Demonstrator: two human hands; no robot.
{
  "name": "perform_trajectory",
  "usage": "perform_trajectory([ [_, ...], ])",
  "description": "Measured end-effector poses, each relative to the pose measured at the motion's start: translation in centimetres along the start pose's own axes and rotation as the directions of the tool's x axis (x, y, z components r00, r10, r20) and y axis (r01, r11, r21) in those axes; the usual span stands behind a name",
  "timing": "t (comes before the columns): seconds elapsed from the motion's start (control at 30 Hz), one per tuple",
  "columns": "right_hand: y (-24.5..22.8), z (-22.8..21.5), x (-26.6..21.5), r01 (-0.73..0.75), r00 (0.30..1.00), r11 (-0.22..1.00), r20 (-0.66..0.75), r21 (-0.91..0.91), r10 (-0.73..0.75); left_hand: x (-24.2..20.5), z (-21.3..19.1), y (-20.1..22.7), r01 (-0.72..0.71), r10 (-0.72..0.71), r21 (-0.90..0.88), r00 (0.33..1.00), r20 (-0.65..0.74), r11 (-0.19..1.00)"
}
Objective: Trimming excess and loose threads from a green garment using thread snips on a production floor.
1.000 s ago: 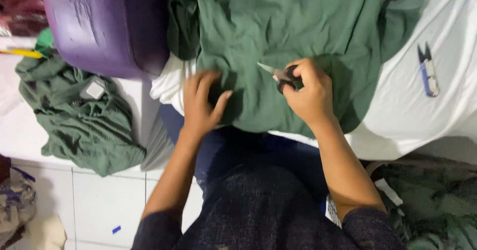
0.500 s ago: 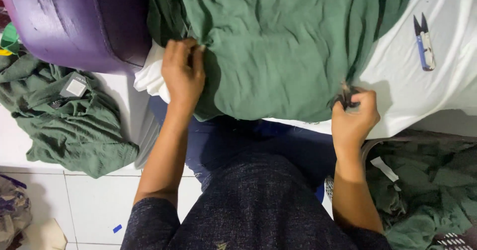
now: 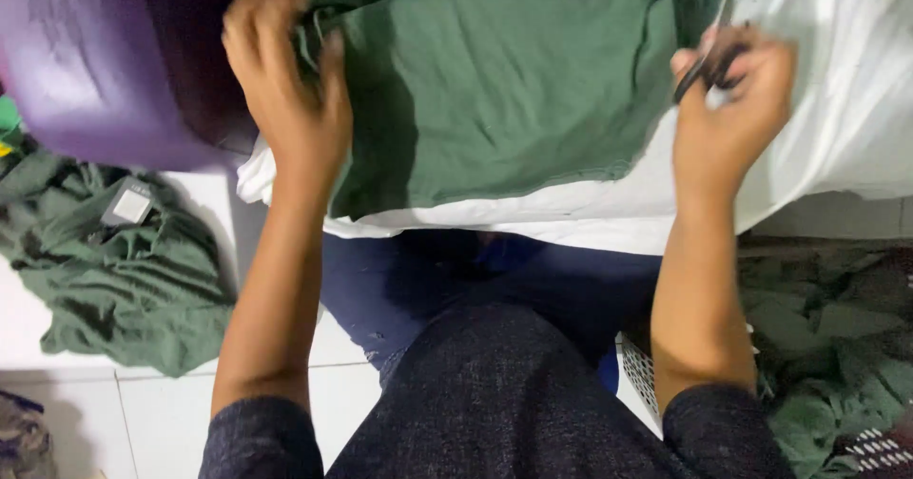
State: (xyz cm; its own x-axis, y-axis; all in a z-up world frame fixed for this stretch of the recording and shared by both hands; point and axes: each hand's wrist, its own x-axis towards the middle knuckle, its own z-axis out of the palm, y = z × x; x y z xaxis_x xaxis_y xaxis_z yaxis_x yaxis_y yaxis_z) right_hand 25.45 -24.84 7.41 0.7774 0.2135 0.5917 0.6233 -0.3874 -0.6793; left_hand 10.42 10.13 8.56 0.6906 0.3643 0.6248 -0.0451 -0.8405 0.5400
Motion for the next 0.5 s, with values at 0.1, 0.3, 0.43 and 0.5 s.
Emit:
perform_trajectory([
  [0.1, 1.0, -0.9, -4.2, -0.098, 0.995, 0.994, 0.009, -0.043, 0.098, -4.6, 1.1, -0.8, -0.074, 0.074, -0.009, 0.988, 0.132, 0.997],
  [0.3, 1.7, -1.4, -9.7, -0.151, 0.978, 0.988, 0.142, -0.043, 0.155, -9.3, 1.3, -1.7, -0.054, 0.062, -0.050, 0.983, 0.174, 0.997],
  [0.43, 1.8, -1.7, -12.0, -0.087, 0.986, 0.979, 0.126, -0.182, 0.111, -9.1, 1.3, -0.7, -0.009, 0.014, -0.036, 0.986, 0.165, 0.999],
  [0.5, -3.1, -2.5, -11.2, -0.286, 0.881, 0.951, 0.356, -0.122, 0.310, -9.1, 1.3, -0.7, -0.009, 0.013, -0.030, 0.989, 0.148, 1.000],
])
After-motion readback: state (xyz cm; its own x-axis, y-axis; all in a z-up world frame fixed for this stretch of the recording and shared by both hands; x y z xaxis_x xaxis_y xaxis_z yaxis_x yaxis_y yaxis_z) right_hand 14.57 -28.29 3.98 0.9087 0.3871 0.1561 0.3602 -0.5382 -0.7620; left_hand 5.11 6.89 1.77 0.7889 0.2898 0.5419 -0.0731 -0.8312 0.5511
